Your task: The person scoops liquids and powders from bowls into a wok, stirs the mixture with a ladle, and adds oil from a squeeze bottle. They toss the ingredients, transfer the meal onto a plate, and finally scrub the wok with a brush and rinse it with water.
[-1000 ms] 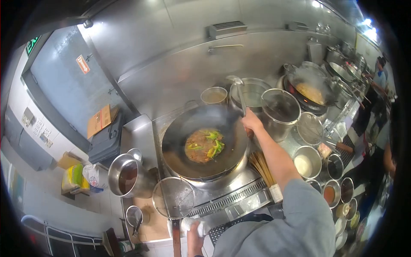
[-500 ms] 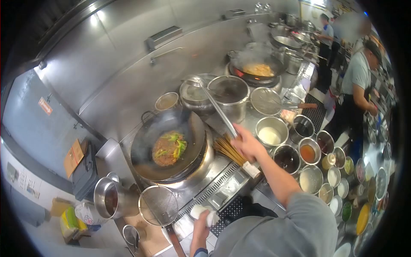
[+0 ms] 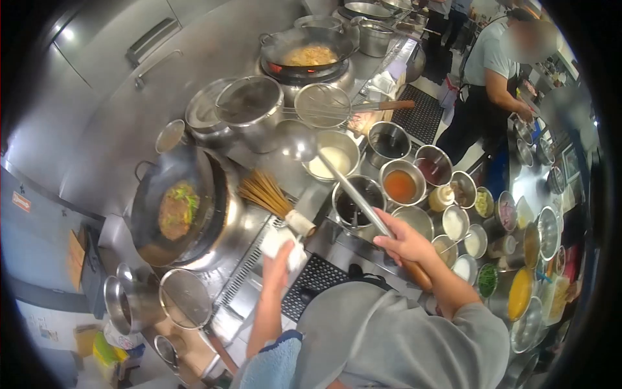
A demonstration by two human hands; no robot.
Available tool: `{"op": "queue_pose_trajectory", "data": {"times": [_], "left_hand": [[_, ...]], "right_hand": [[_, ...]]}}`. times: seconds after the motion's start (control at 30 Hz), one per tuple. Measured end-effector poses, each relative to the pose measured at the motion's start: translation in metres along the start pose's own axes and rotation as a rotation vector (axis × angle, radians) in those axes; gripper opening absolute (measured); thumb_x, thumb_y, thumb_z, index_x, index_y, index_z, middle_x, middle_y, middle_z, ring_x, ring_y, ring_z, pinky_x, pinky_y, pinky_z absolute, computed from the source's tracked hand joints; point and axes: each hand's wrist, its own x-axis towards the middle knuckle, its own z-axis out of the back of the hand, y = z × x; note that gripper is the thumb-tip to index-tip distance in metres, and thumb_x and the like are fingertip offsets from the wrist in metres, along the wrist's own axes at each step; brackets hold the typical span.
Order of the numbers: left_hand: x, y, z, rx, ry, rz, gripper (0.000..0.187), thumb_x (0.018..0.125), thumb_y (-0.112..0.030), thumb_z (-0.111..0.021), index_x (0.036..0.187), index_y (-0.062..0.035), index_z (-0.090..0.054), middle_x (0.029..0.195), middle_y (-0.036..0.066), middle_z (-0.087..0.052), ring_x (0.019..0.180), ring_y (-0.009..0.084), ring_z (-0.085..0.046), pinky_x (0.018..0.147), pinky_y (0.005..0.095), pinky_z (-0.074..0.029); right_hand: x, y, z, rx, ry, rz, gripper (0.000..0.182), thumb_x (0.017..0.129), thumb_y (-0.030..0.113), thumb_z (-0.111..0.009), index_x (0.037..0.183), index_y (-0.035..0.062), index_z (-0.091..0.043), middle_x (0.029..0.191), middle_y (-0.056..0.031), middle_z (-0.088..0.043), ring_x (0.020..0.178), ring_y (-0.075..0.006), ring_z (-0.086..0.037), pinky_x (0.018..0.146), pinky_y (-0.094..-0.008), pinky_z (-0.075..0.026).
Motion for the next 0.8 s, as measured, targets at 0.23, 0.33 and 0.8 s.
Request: {"op": "queue_pose_trajectory", "data": {"times": [0.23, 0.33, 0.8], "left_hand": [[0.164, 0.017, -0.082, 0.604, -0.113, -0.318, 0.052, 0.076, -0.023, -0.078, 0.114, 0.0041, -0.055, 0.107, 0.016, -0.064, 0.093, 0.0243, -0.064, 0.081, 0.0345, -0.050], [0.225, 0.059, -0.075, 0.616, -0.222, -0.219, 0.060, 0.073, -0.029, -0.081, 0.114, 0.0050, -0.053, 0.109, 0.018, -0.063, 0.096, 0.0262, -0.063, 0.082, 0.0359, -0.050], [0.208, 0.040, -0.126, 0.435, -0.322, -0.219, 0.057, 0.064, -0.012, -0.073, 0.114, 0.0049, -0.052, 0.104, 0.018, -0.064, 0.094, 0.0289, -0.064, 0.080, 0.0375, -0.050]], "right_hand": [[0.025, -0.042, 0.059, -0.309, -0.126, 0.000, 0.073, 0.086, 0.009, -0.060, 0.150, 0.0116, -0.024, 0.084, -0.0112, -0.050, 0.065, -0.0200, -0.049, 0.058, -0.0303, -0.041], [0.036, -0.056, 0.066, -0.563, -0.125, 0.055, 0.072, 0.086, 0.017, -0.062, 0.148, 0.0058, -0.026, 0.124, -0.0313, -0.054, 0.112, -0.0423, -0.056, 0.096, -0.0392, -0.041], [0.040, -0.042, 0.093, -0.055, -0.019, -0.046, 0.069, 0.088, 0.006, -0.055, 0.150, 0.0074, -0.024, 0.059, 0.0003, -0.044, 0.043, -0.0085, -0.041, 0.038, -0.0261, -0.038]]}}
